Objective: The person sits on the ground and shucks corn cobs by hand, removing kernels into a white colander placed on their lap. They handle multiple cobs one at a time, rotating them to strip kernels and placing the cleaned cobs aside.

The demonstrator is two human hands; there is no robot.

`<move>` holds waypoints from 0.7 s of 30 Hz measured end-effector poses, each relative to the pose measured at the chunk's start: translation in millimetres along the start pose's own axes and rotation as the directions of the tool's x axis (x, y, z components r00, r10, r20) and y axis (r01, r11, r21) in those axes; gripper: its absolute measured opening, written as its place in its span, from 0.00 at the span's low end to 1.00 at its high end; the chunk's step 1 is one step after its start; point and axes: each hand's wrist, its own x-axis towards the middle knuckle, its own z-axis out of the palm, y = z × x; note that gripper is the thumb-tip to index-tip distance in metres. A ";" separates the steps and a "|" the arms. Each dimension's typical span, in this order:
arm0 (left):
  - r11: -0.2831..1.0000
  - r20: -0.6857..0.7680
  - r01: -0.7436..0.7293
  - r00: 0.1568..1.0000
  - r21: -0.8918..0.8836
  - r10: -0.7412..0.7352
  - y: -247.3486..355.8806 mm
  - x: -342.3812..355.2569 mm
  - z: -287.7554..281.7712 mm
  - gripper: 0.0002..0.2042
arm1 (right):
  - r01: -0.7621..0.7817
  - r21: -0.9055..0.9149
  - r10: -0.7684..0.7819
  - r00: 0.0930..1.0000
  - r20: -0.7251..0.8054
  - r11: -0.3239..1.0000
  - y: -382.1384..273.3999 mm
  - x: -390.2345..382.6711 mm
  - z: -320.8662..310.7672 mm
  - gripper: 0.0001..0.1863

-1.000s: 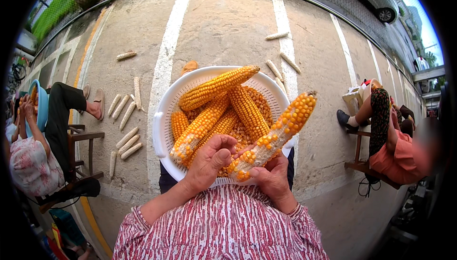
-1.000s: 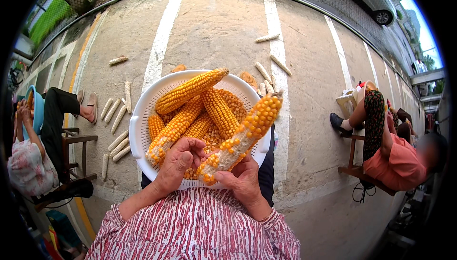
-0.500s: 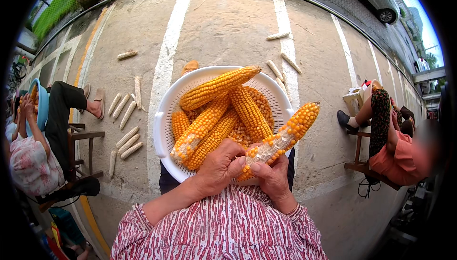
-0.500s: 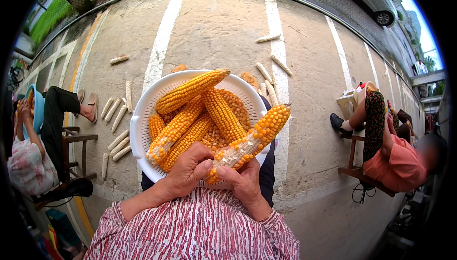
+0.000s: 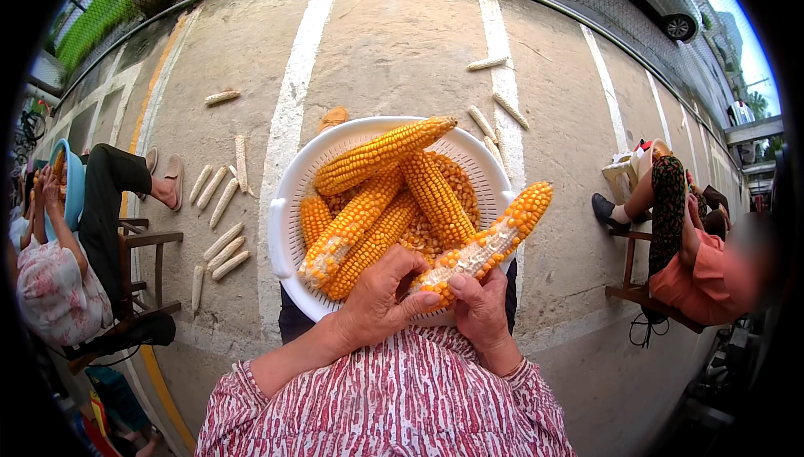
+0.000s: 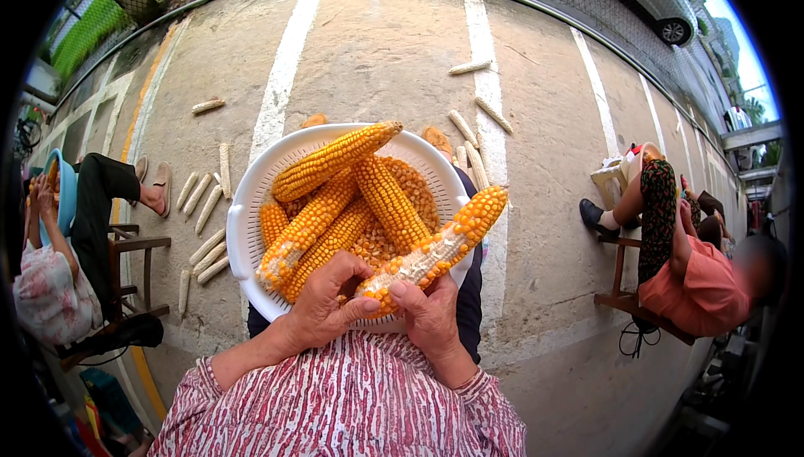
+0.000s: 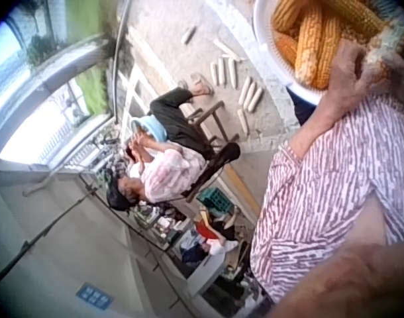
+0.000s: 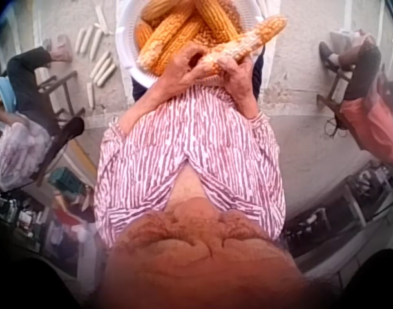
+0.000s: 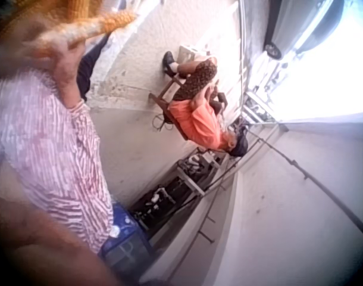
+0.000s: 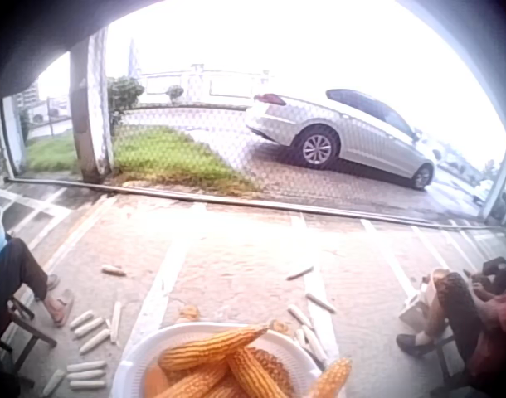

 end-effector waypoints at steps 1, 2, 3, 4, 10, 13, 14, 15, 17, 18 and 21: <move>1.000 0.000 -0.013 1.000 0.028 0.013 -1.0 -0.7 0.8 0.14 | 0.007 0.002 -0.007 1.000 -0.013 1.000 0.2 0.0 1.6 0.28; 0.999 -0.005 -0.026 1.000 0.035 0.027 -2.0 -1.2 2.2 0.13 | 0.005 -0.008 -0.005 1.000 -0.004 1.000 0.9 0.5 -0.4 0.28; 0.998 -0.010 -0.039 0.999 0.041 0.039 -3.4 -1.7 4.4 0.12 | 0.003 -0.017 -0.003 1.000 0.004 1.000 2.7 1.0 -4.7 0.28; 0.998 -0.014 -0.051 0.999 0.048 0.052 -4.7 -1.9 5.6 0.11 | 0.001 -0.026 -0.001 1.000 0.012 1.000 3.6 1.2 -6.9 0.28; 0.984 -0.016 -0.148 0.989 0.104 0.150 -8.3 -0.3 8.3 0.07 | 0.006 -0.020 -0.007 1.000 -0.008 1.000 1.8 0.0 -0.7 0.26; 0.987 -0.026 -0.133 0.990 0.096 0.136 -7.3 -0.9 9.4 0.07 | 0.003 -0.012 -0.004 0.999 -0.033 1.000 1.6 -0.5 2.0 0.26; 0.986 -0.029 -0.133 0.990 0.097 0.136 -7.2 -1.2 9.7 0.07 | -0.009 -0.015 0.009 1.000 -0.017 1.000 2.0 -0.5 -0.4 0.26; 0.986 -0.032 -0.134 0.990 0.098 0.137 -7.1 -1.6 9.8 0.06 | -0.022 -0.019 0.022 1.000 -0.002 1.000 2.4 -0.7 -5.0 0.26; 0.990 -0.048 -0.116 0.992 0.080 0.120 -9.3 -3.2 10.2 0.06 | -0.042 -0.022 0.043 0.999 0.030 0.999 2.0 -2.5 -7.5 0.27; 0.993 -0.060 -0.098 0.993 0.062 0.102 -13.7 -4.7 10.6 0.06 | -0.049 -0.021 0.050 0.998 0.045 0.999 0.9 -4.0 -6.7 0.27; 0.996 -0.081 -0.051 0.995 0.067 0.056 -13.8 -5.0 10.1 0.06 | -0.054 -0.011 0.054 0.997 0.055 0.998 -0.2 -4.6 -4.8 0.27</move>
